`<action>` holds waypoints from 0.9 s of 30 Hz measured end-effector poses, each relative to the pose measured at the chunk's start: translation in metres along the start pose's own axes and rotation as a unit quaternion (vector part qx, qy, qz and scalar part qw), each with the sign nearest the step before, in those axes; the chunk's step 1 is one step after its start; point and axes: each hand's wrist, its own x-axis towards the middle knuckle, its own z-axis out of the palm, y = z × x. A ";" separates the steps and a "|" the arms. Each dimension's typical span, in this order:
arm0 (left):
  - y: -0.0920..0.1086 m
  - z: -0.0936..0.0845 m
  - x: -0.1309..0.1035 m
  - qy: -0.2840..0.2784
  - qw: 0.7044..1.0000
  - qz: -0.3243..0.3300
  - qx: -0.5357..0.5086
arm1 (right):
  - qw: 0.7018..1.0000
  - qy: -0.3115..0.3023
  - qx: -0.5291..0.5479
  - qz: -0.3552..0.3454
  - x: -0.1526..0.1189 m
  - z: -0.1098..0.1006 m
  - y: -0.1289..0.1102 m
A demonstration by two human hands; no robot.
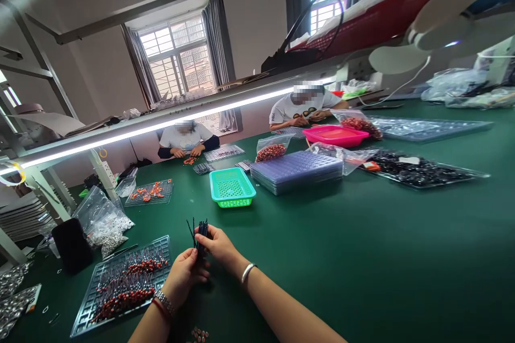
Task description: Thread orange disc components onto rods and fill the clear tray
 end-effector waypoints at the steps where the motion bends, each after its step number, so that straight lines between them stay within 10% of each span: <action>1: 0.000 0.000 -0.001 0.001 1.000 -0.001 0.000 | 1.000 0.002 0.002 0.000 -0.001 0.000 0.000; 27: -0.002 0.002 -0.001 -0.007 1.000 0.004 -0.012 | 1.000 -0.019 0.011 -0.022 -0.009 0.001 -0.014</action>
